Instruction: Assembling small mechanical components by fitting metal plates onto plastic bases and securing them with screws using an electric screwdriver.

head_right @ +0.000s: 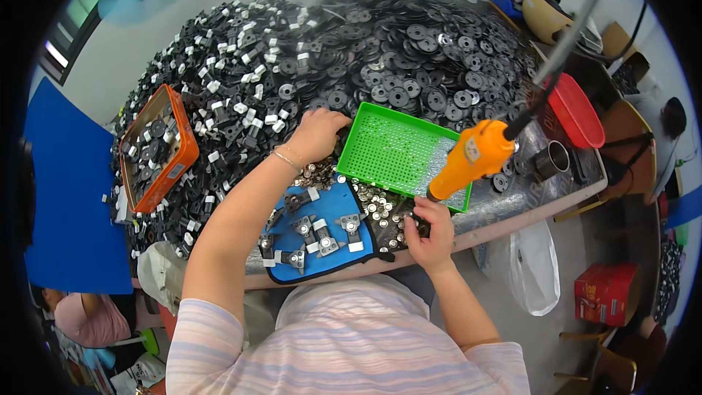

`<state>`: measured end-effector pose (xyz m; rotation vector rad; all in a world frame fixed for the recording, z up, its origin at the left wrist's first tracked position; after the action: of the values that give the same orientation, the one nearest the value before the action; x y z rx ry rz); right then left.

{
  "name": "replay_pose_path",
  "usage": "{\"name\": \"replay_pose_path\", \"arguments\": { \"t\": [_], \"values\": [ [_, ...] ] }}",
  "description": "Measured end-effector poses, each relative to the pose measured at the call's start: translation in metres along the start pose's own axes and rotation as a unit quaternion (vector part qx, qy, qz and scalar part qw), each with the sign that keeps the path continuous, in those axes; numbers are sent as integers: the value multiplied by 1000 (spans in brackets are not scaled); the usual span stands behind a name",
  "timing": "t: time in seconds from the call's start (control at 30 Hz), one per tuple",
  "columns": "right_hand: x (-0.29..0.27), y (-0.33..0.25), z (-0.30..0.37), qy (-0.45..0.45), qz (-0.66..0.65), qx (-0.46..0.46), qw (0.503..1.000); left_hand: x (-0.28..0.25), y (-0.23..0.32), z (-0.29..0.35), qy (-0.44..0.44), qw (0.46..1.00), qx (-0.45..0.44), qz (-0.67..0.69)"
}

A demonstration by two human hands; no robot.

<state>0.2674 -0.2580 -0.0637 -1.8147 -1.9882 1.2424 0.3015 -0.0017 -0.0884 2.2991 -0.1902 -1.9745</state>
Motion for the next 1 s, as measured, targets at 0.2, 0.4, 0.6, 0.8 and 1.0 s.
{"name": "replay_pose_path", "arguments": {
  "t": [0.2, 0.4, 0.6, 0.8, 1.0],
  "values": [
    [-4, -1, -4, 14, 5, -2, 1000, 6, -5, -14, -58, 998, 10, -14],
    [-6, 4, -2, 28, -13, 11, 999, -49, -4, 15, 109, 994, 13, 26],
    [-2, -11, 1, 12, -137, 28, 990, -106, 95, 100, 219, 946, 89, 222],
    [102, -35, 10, -264, -648, 347, 624, -107, 131, 136, 277, 920, 112, 255],
    [117, -43, 24, -290, -676, 384, 558, -109, 127, 147, 310, 920, 92, 223]
  ]
}}
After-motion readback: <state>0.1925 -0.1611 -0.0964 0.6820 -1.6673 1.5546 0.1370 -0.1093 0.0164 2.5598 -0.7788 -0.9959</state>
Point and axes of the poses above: each hand's wrist, its own z-axis away from the middle knuckle, its own x-axis out of the palm, y = z × x, the point moved 10 cm from there along -z, towards the middle knuckle, and after that the axes turned 4 degrees about x, right-handed, at the moved point
